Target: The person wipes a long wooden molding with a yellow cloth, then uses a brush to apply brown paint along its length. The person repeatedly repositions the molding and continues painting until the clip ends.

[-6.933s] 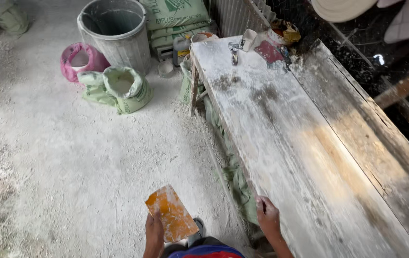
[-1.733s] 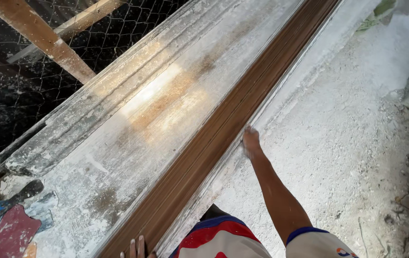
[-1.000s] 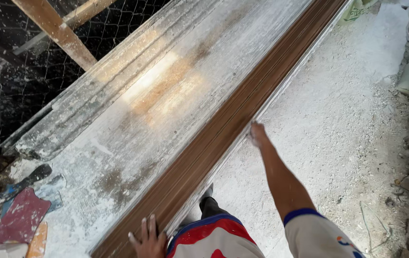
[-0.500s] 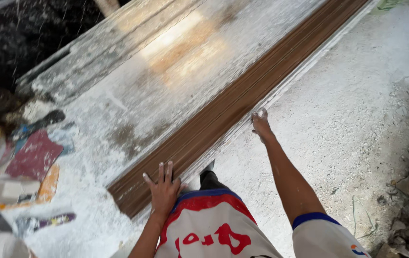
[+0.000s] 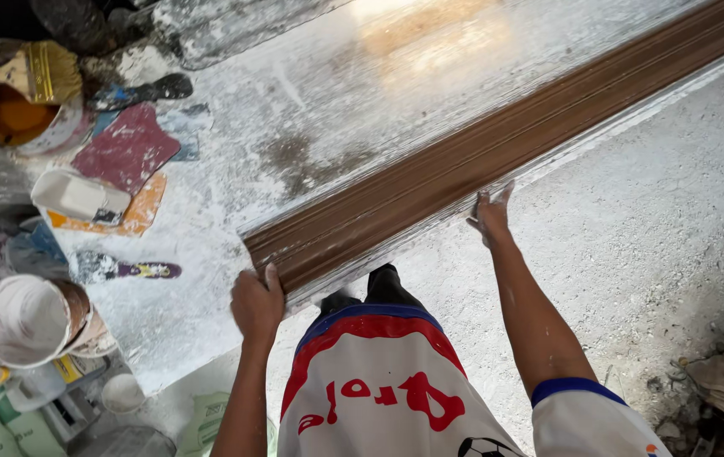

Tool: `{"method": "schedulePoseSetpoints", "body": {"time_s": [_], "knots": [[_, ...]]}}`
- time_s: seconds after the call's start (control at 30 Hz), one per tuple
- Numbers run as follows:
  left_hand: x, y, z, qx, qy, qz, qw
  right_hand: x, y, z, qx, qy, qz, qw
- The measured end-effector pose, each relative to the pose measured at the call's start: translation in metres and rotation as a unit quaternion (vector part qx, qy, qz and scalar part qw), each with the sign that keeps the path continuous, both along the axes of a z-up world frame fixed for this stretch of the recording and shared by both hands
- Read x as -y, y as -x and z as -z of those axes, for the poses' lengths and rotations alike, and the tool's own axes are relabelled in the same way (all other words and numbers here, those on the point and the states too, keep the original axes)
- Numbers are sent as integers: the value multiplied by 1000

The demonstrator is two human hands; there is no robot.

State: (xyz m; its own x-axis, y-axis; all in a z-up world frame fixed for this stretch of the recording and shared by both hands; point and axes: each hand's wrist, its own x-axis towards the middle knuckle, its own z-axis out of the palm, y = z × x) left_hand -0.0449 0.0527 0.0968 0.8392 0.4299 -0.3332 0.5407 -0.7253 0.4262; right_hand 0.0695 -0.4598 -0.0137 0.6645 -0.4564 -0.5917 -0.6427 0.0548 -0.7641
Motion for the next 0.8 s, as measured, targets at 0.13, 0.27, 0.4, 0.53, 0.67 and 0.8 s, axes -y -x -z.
{"method": "schedulePoseSetpoints", "body": {"time_s": [0.13,0.27,0.4,0.53,0.67,0.8], "knots": [[-3,-4,9,-22,57,-10,998,-3,-4,-6,12,24,1,1000],[-2,4,21,-22,56,12,998,-2,2,-11,30,34,4,999],[-4,8,30,-7,65,8,998,-5,2,-14,31,7,7,999],[-4,0,18,-9,73,6,997,-7,5,-32,88,-33,-11,996],[-21,-19,-17,-163,38,86,982,-16,4,-51,158,173,-34,972],[-44,-65,-52,-112,65,8,992,-30,-20,-74,249,578,-129,766]]}}
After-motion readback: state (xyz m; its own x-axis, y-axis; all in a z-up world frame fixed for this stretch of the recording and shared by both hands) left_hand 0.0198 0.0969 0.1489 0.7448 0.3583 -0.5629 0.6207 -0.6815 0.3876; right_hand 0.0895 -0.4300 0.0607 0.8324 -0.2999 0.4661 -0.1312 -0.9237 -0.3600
